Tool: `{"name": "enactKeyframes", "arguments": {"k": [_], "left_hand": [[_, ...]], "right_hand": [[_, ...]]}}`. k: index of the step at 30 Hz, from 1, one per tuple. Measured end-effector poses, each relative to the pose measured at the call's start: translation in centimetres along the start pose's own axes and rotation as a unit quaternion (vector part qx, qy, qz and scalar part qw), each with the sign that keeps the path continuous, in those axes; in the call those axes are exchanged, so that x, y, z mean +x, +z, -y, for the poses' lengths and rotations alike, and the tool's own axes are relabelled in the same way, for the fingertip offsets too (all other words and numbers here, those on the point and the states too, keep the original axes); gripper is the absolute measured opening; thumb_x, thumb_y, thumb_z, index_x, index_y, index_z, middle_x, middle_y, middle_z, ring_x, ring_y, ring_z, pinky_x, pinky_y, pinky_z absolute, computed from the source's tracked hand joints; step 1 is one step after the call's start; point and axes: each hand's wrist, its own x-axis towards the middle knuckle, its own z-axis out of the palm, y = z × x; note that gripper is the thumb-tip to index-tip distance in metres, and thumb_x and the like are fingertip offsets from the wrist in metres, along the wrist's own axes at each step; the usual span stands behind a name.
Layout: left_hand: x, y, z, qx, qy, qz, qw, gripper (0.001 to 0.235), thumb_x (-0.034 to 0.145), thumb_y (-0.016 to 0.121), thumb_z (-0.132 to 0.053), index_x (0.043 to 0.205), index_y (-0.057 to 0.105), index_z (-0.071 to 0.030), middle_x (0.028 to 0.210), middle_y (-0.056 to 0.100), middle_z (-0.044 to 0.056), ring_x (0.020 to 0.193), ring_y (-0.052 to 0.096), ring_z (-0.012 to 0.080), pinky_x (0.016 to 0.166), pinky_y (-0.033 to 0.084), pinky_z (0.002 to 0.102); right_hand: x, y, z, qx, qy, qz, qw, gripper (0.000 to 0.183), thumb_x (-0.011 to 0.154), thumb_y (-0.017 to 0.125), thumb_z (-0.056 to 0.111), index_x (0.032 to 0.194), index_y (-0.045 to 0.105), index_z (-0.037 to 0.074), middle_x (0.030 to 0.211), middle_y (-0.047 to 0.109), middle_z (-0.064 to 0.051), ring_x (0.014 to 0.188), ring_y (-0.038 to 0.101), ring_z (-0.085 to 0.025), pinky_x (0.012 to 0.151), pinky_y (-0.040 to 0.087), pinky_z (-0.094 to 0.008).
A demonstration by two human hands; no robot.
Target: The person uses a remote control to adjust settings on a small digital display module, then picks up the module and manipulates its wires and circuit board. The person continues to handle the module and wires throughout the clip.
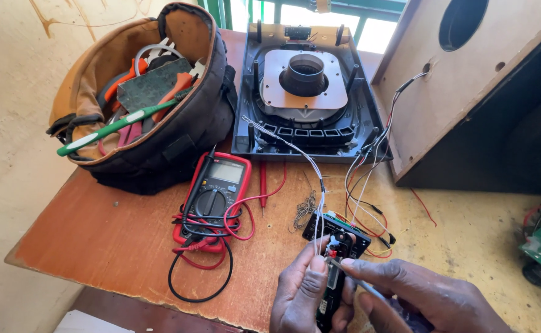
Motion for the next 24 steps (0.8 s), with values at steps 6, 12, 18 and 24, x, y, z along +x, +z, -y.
{"name": "enactKeyframes", "arguments": {"k": [6, 12, 18, 24], "left_hand": [[0.7, -0.4, -0.4, 0.067, -0.016, 0.05, 0.996, 0.061, 0.092, 0.055, -0.04, 0.132, 0.073, 0.002, 0.057, 0.056, 0.012, 0.037, 0.044, 0.0125, 0.034, 0.029, 0.022], [0.8, -0.2, -0.7, 0.064, -0.021, 0.062, 0.996, 0.061, 0.093, 0.053, -0.043, 0.127, 0.076, 0.002, 0.058, 0.055, 0.01, 0.036, 0.041, 0.0098, 0.034, 0.026, 0.021], [0.7, 0.1, -0.9, 0.087, -0.019, 0.065, 0.994, 0.061, 0.094, 0.05, -0.044, 0.126, 0.076, 0.001, 0.053, 0.048, 0.006, 0.035, 0.039, 0.0086, 0.033, 0.022, 0.022], [0.6, 0.3, 0.0, 0.1, 0.012, -0.007, 0.995, 0.059, 0.094, 0.051, -0.042, 0.121, 0.083, 0.0, 0.051, 0.049, 0.007, 0.039, 0.04, 0.0086, 0.035, 0.029, 0.023]], "right_hand": [[-0.7, 0.5, -1.6, -0.114, -0.09, -0.016, 0.989, 0.049, 0.083, 0.075, 0.019, 0.129, 0.073, 0.033, 0.067, 0.061, 0.013, 0.052, 0.049, 0.0, 0.051, 0.044, -0.009], [0.2, 1.3, -0.4, 0.002, -0.064, -0.036, 0.997, 0.039, 0.081, 0.077, 0.013, 0.119, 0.081, 0.022, 0.08, 0.085, 0.009, 0.067, 0.07, 0.006, 0.071, 0.053, -0.01], [-0.4, 0.6, -2.1, -0.185, -0.121, 0.005, 0.975, 0.052, 0.088, 0.069, 0.022, 0.138, 0.066, 0.033, 0.071, 0.057, 0.011, 0.051, 0.051, -0.003, 0.046, 0.046, -0.015], [-0.1, 1.1, -1.9, -0.096, -0.086, -0.011, 0.992, 0.039, 0.085, 0.074, 0.027, 0.123, 0.077, 0.032, 0.084, 0.074, 0.01, 0.065, 0.065, 0.0, 0.056, 0.052, -0.014]]}}
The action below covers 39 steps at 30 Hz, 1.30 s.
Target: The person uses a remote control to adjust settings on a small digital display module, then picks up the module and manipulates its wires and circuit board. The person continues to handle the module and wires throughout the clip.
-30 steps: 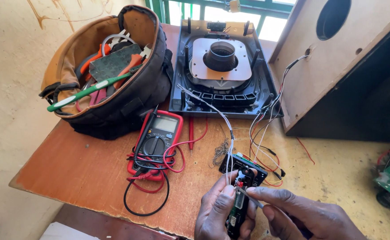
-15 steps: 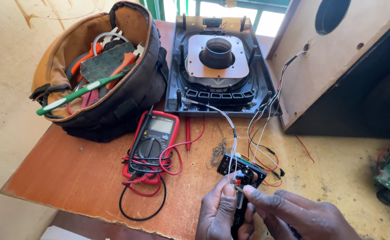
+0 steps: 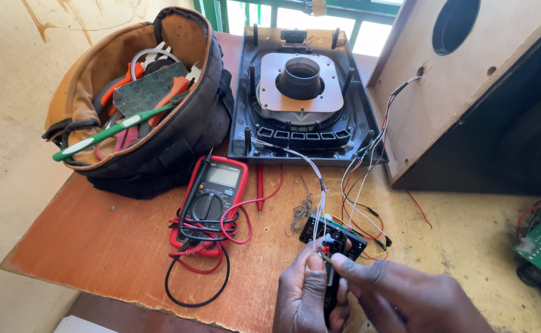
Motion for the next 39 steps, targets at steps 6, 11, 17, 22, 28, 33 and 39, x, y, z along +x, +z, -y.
{"name": "enactKeyframes", "arguments": {"k": [6, 11, 17, 22, 28, 33, 39], "left_hand": [[-0.1, 0.0, -0.3, -0.004, -0.004, 0.014, 1.0, 0.059, 0.096, 0.048, -0.042, 0.123, 0.08, -0.001, 0.052, 0.045, 0.005, 0.035, 0.038, 0.0083, 0.032, 0.025, 0.023], [-0.5, 0.8, -0.3, -0.02, -0.025, -0.035, 0.999, 0.057, 0.096, 0.049, -0.039, 0.124, 0.083, -0.003, 0.046, 0.043, 0.006, 0.032, 0.033, 0.0089, 0.032, 0.023, 0.024], [-0.9, 1.2, -1.0, -0.007, -0.058, -0.109, 0.992, 0.054, 0.095, 0.053, -0.036, 0.126, 0.086, -0.008, 0.051, 0.054, 0.013, 0.034, 0.036, 0.0123, 0.034, 0.027, 0.026], [-1.1, 1.6, -1.5, 0.005, -0.088, -0.17, 0.982, 0.051, 0.093, 0.057, -0.034, 0.127, 0.088, -0.012, 0.055, 0.064, 0.018, 0.035, 0.039, 0.0151, 0.035, 0.031, 0.027], [-1.0, 2.2, -2.0, -0.076, -0.076, -0.168, 0.98, 0.047, 0.093, 0.056, -0.024, 0.129, 0.079, -0.004, 0.105, 0.093, 0.023, 0.033, 0.038, 0.0162, 0.032, 0.029, 0.026], [-0.6, 1.0, -1.0, -0.048, -0.05, -0.1, 0.993, 0.05, 0.096, 0.055, -0.033, 0.125, 0.084, -0.004, 0.054, 0.059, 0.017, 0.033, 0.036, 0.0137, 0.031, 0.025, 0.026], [-0.4, 0.9, -1.6, -0.008, -0.067, -0.101, 0.993, 0.05, 0.096, 0.055, -0.037, 0.124, 0.087, -0.01, 0.052, 0.05, 0.011, 0.035, 0.038, 0.0132, 0.032, 0.027, 0.025]], "right_hand": [[0.4, 0.1, -0.7, -0.034, 0.015, 0.022, 0.999, 0.042, 0.088, 0.069, 0.027, 0.129, 0.073, 0.032, 0.075, 0.072, 0.011, 0.059, 0.062, -0.002, 0.049, 0.053, -0.021], [0.8, 0.6, -0.8, 0.154, 0.057, 0.01, 0.986, 0.033, 0.084, 0.076, 0.018, 0.116, 0.085, 0.019, 0.09, 0.092, 0.007, 0.077, 0.076, 0.005, 0.072, 0.057, -0.013], [0.6, 1.0, 0.0, 0.088, 0.063, -0.009, 0.994, 0.036, 0.084, 0.074, 0.023, 0.119, 0.083, 0.028, 0.079, 0.086, 0.008, 0.065, 0.073, 0.004, 0.063, 0.056, -0.014], [0.3, 1.3, 0.4, 0.034, 0.069, -0.025, 0.997, 0.038, 0.085, 0.073, 0.027, 0.121, 0.08, 0.036, 0.069, 0.081, 0.009, 0.055, 0.071, 0.004, 0.056, 0.056, -0.015], [0.6, 1.8, 0.7, 0.5, 0.325, 0.002, 0.803, 0.042, 0.084, 0.073, -0.007, 0.123, 0.086, -0.011, 0.075, 0.08, -0.026, 0.06, 0.084, -0.035, 0.056, 0.063, -0.03], [0.5, 2.3, 0.8, 0.337, 0.059, 0.002, 0.94, 0.041, 0.09, 0.067, 0.002, 0.131, 0.071, 0.0, 0.08, 0.077, -0.006, 0.062, 0.082, -0.011, 0.062, 0.066, -0.018], [1.1, 1.9, 1.9, 0.034, -0.06, -0.057, 0.996, 0.042, 0.09, 0.065, 0.009, 0.132, 0.067, 0.014, 0.081, 0.074, 0.009, 0.06, 0.077, 0.006, 0.066, 0.061, -0.005]]}}
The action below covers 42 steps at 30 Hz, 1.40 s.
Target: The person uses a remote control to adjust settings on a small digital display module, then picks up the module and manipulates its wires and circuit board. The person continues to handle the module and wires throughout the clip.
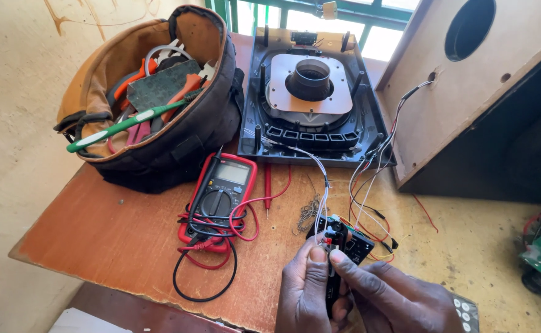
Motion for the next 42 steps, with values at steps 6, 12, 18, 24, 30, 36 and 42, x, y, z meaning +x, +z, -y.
{"name": "enactKeyframes", "arguments": {"k": [6, 12, 18, 24, 30, 36, 42], "left_hand": [[0.9, -0.4, 0.5, 0.16, 0.0, 0.069, 0.985, 0.054, 0.094, 0.047, -0.047, 0.127, 0.082, -0.022, 0.052, 0.054, 0.001, 0.042, 0.048, 0.0079, 0.04, 0.034, 0.024], [2.0, -0.6, 2.3, 0.045, 0.021, 0.185, 0.981, 0.055, 0.093, 0.054, -0.043, 0.132, 0.07, -0.008, 0.06, 0.052, 0.004, 0.04, 0.043, 0.0071, 0.036, 0.029, 0.02], [1.8, -1.3, 0.9, -0.075, -0.034, 0.214, 0.973, 0.049, 0.096, 0.057, -0.032, 0.129, 0.065, 0.003, 0.068, 0.055, 0.014, 0.04, 0.042, 0.0139, 0.038, 0.027, 0.024], [1.3, -1.2, -0.7, -0.092, -0.113, 0.224, 0.964, 0.049, 0.093, 0.059, -0.033, 0.128, 0.068, -0.001, 0.066, 0.055, 0.014, 0.041, 0.043, 0.0127, 0.037, 0.027, 0.02], [2.5, -2.1, 0.3, -0.12, -0.135, 0.264, 0.947, 0.047, 0.095, 0.061, -0.033, 0.132, 0.056, -0.005, 0.069, 0.057, 0.017, 0.043, 0.046, 0.0138, 0.038, 0.031, 0.02], [3.0, -2.0, -0.1, -0.073, -0.139, 0.26, 0.953, 0.05, 0.095, 0.059, -0.035, 0.131, 0.06, -0.002, 0.07, 0.062, 0.018, 0.046, 0.048, 0.0139, 0.044, 0.034, 0.021], [3.3, -2.0, 0.3, -0.106, -0.155, 0.255, 0.949, 0.047, 0.095, 0.06, -0.028, 0.132, 0.06, 0.001, 0.072, 0.061, 0.021, 0.053, 0.057, 0.0179, 0.049, 0.038, 0.023]], "right_hand": [[1.2, -0.4, 0.6, 0.108, 0.139, -0.035, 0.984, 0.032, 0.087, 0.07, 0.016, 0.118, 0.081, 0.017, 0.066, 0.069, 0.005, 0.048, 0.062, -0.001, 0.048, 0.051, -0.016], [6.0, -4.8, 3.9, 0.083, 0.296, -0.074, 0.949, 0.03, 0.088, 0.073, 0.026, 0.112, 0.088, 0.017, 0.052, 0.057, -0.002, 0.043, 0.044, -0.011, 0.038, 0.034, -0.027], [8.2, -5.3, 2.7, -0.014, 0.373, 0.028, 0.927, 0.03, 0.089, 0.072, 0.035, 0.105, 0.092, 0.02, 0.052, 0.054, -0.008, 0.046, 0.044, -0.019, 0.045, 0.031, -0.032], [7.6, -5.0, -0.1, 0.052, 0.47, 0.087, 0.877, 0.032, 0.091, 0.074, 0.024, 0.098, 0.099, 0.006, 0.061, 0.064, -0.014, 0.053, 0.052, -0.024, 0.051, 0.035, -0.034], [6.8, -4.0, -1.0, 0.159, 0.396, 0.049, 0.903, 0.055, 0.097, 0.056, 0.024, 0.149, 0.073, 0.018, 0.073, 0.056, -0.014, 0.056, 0.048, -0.026, 0.05, 0.039, -0.037], [5.1, -3.2, -4.1, 0.209, 0.245, -0.022, 0.947, 0.045, 0.102, 0.044, 0.027, 0.132, 0.064, 0.0, 0.065, 0.038, -0.01, 0.05, 0.035, -0.018, 0.039, 0.026, -0.027], [4.9, -3.0, -4.4, 0.21, 0.301, -0.047, 0.929, 0.04, 0.102, 0.046, 0.018, 0.128, 0.065, -0.005, 0.063, 0.047, -0.019, 0.042, 0.04, -0.026, 0.039, 0.027, -0.031]]}}
